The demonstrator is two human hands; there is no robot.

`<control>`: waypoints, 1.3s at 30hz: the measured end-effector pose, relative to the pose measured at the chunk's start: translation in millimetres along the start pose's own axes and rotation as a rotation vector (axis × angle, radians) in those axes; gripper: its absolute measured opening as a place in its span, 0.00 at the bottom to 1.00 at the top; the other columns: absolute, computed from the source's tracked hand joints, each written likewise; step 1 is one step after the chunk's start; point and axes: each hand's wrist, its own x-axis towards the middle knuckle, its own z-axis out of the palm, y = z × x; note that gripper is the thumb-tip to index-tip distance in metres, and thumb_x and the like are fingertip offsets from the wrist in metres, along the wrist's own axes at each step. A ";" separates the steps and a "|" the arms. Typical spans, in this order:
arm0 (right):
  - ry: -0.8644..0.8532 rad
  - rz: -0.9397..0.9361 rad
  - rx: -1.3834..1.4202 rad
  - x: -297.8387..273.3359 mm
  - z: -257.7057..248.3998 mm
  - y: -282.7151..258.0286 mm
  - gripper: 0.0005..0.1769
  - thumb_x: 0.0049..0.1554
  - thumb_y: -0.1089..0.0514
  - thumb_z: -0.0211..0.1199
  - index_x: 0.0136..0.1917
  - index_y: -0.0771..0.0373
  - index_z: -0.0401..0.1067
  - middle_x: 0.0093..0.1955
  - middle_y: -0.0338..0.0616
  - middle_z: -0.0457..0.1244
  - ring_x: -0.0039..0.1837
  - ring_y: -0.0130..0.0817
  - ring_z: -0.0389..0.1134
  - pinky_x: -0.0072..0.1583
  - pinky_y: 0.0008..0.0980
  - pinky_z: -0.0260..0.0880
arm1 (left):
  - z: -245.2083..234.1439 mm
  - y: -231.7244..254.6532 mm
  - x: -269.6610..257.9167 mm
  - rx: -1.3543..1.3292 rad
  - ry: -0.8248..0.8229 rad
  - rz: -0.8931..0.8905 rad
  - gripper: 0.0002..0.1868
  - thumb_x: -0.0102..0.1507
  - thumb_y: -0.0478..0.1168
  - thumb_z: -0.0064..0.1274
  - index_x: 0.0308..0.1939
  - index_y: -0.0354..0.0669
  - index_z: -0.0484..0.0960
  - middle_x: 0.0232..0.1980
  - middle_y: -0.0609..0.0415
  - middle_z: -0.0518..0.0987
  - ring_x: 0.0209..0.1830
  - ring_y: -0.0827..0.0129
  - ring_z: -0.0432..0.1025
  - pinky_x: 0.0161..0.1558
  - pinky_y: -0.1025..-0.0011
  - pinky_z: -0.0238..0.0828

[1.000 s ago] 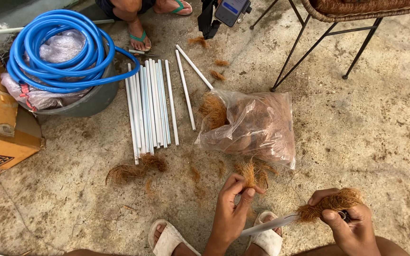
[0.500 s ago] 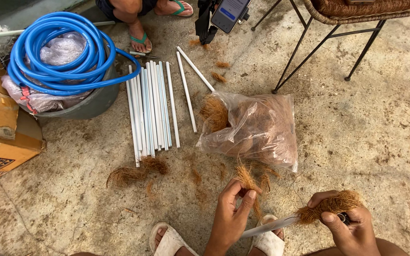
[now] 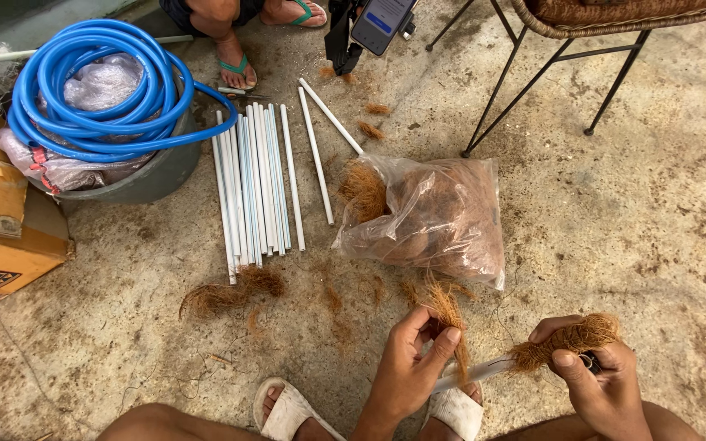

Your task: The person sits on the floor and wraps brown fibrous material around the end of a white plastic rod. They use a black tool to secure the fibers in place, repeatedly winding and tightening the material to form a broom head.

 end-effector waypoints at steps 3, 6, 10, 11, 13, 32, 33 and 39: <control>-0.012 -0.086 0.018 -1.4 0.3 -0.3 0.15 0.61 0.52 0.61 0.48 0.68 0.77 0.43 0.46 0.70 0.30 0.22 0.63 0.33 0.28 0.65 | 4.4 -0.4 -1.3 -0.035 -0.026 -0.025 0.12 0.69 0.43 0.54 0.44 0.36 0.77 0.38 0.54 0.80 0.39 0.75 0.75 0.44 0.73 0.75; 0.010 -0.089 0.013 -4.5 -1.7 -3.1 0.13 0.61 0.54 0.62 0.49 0.68 0.76 0.42 0.45 0.71 0.33 0.22 0.61 0.35 0.28 0.63 | 8.4 -1.5 -1.2 -0.027 -0.044 0.008 0.12 0.70 0.42 0.54 0.45 0.35 0.77 0.39 0.53 0.79 0.40 0.74 0.74 0.44 0.72 0.76; 0.006 -0.104 -0.019 -6.6 -2.6 -8.5 0.13 0.59 0.56 0.63 0.50 0.68 0.77 0.44 0.45 0.70 0.35 0.24 0.65 0.37 0.28 0.66 | 13.3 -1.7 0.4 0.026 -0.060 -0.020 0.11 0.70 0.41 0.55 0.47 0.33 0.79 0.38 0.51 0.79 0.37 0.71 0.72 0.41 0.71 0.74; 0.002 -0.118 -0.016 -8.1 -2.8 -10.1 0.12 0.59 0.56 0.63 0.50 0.69 0.77 0.44 0.45 0.71 0.37 0.24 0.66 0.39 0.28 0.67 | 15.0 -1.5 0.3 0.030 -0.060 -0.039 0.11 0.70 0.40 0.56 0.48 0.33 0.79 0.38 0.50 0.79 0.37 0.71 0.71 0.40 0.70 0.73; 0.011 -0.127 -0.020 -10.0 -3.2 -11.8 0.12 0.60 0.57 0.63 0.51 0.69 0.76 0.45 0.45 0.71 0.41 0.25 0.68 0.43 0.29 0.69 | 18.7 -1.3 0.6 -0.027 -0.093 -0.009 0.11 0.68 0.39 0.55 0.49 0.34 0.78 0.43 0.51 0.80 0.43 0.71 0.75 0.49 0.70 0.78; 0.018 -0.083 0.032 -23.8 -12.8 -3.3 0.12 0.59 0.58 0.62 0.51 0.69 0.77 0.46 0.49 0.71 0.43 0.32 0.73 0.44 0.33 0.74 | 23.9 -13.1 6.8 0.029 -0.060 0.031 0.13 0.70 0.37 0.54 0.55 0.33 0.76 0.42 0.53 0.77 0.42 0.71 0.73 0.45 0.72 0.78; 0.009 -0.102 0.041 -23.1 -12.2 -3.8 0.12 0.59 0.57 0.62 0.51 0.69 0.77 0.47 0.49 0.72 0.45 0.32 0.74 0.46 0.33 0.76 | 24.1 -10.0 8.7 0.012 -0.028 0.023 0.16 0.68 0.36 0.54 0.59 0.35 0.73 0.41 0.54 0.78 0.42 0.70 0.74 0.44 0.71 0.78; 0.025 -0.034 0.001 -23.0 -12.0 -7.6 0.13 0.59 0.57 0.63 0.51 0.69 0.78 0.45 0.49 0.73 0.43 0.33 0.72 0.44 0.33 0.74 | 8.0 2.1 32.4 0.020 0.162 0.023 0.36 0.63 0.33 0.55 0.72 0.45 0.58 0.39 0.53 0.78 0.40 0.68 0.74 0.42 0.72 0.77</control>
